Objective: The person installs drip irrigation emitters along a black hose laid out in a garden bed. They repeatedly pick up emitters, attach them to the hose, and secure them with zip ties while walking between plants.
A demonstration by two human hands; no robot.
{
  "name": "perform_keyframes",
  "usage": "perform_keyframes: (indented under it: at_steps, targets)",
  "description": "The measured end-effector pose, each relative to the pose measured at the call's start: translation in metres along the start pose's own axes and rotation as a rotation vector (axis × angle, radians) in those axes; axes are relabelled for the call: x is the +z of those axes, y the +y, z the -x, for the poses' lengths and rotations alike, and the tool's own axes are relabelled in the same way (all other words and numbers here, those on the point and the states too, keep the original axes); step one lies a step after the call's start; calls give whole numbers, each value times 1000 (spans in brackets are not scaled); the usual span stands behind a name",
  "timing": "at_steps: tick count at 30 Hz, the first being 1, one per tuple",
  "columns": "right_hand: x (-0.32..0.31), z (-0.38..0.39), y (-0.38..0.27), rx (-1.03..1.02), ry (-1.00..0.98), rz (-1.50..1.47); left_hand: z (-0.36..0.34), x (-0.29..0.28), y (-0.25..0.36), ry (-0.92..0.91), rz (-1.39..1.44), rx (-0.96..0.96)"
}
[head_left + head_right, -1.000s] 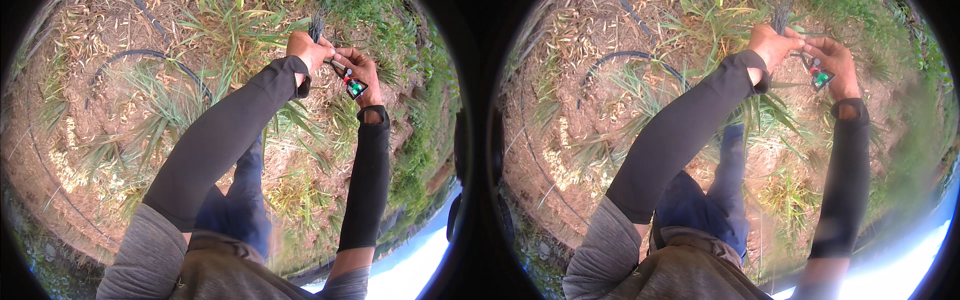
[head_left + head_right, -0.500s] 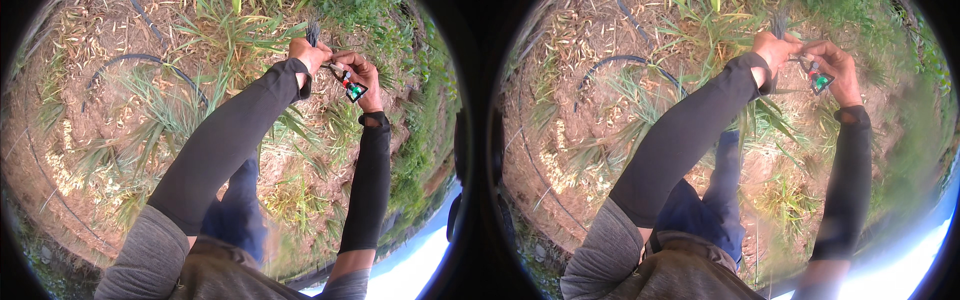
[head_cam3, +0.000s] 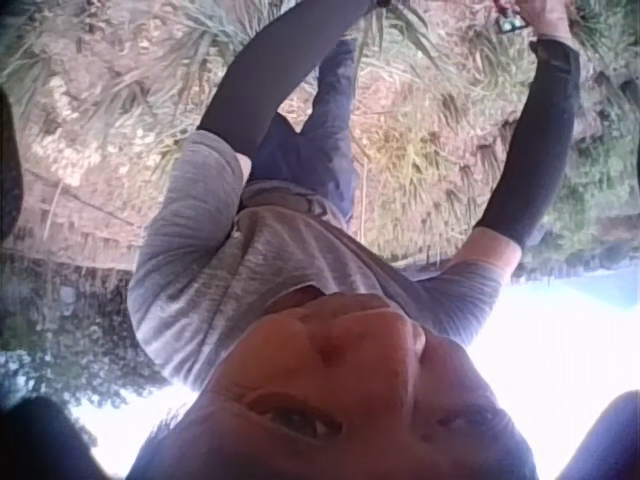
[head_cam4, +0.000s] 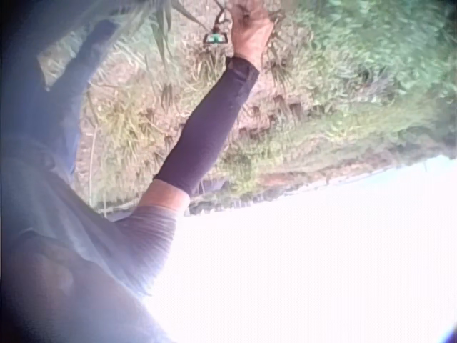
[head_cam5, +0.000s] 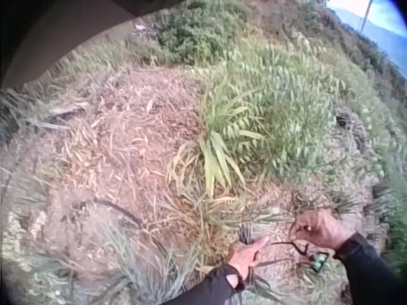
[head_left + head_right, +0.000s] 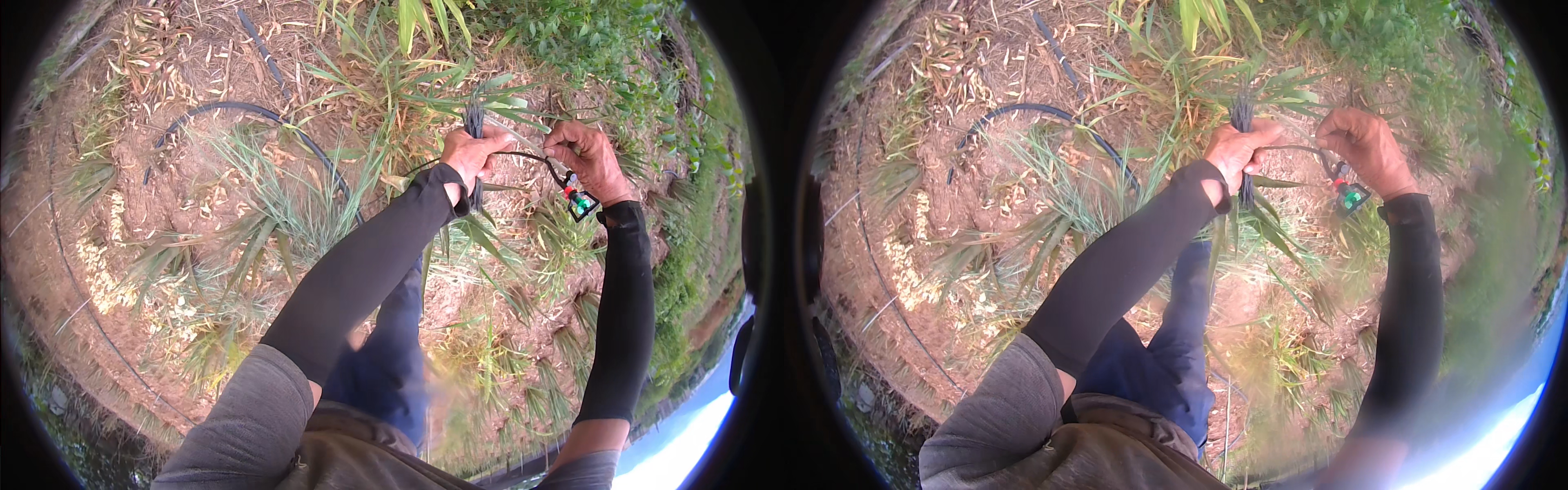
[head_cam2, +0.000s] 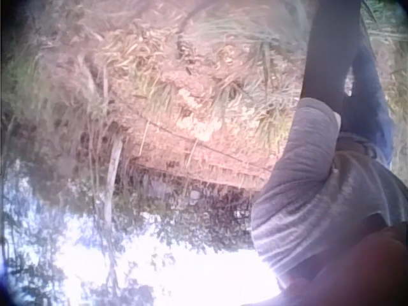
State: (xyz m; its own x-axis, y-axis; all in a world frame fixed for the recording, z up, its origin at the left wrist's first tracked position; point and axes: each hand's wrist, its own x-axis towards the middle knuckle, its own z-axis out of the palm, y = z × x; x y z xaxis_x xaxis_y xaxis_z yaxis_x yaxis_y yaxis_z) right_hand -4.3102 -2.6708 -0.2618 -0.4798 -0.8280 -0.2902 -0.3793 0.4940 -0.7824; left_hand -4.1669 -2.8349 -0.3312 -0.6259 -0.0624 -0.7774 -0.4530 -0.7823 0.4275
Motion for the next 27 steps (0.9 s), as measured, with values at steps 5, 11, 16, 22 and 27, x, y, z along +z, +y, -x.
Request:
perform_keyframes:
  at_steps: [5,11,16,22,27]
  targets:
    - [-12,4,1,-88,21,272,57,-93,-20,127,-44,-79]
    - [-16,-9,-15,157,-213,443,157,-188,-39,321,-51,-155]
    - [-10,-20,11,192,-290,367,212,-224,-48,397,-3,-174]
    - [-20,-23,10,247,-293,370,240,-231,-60,429,64,-130]
    - [-27,-23,-4,337,-318,-42,248,-231,-65,424,78,-127]
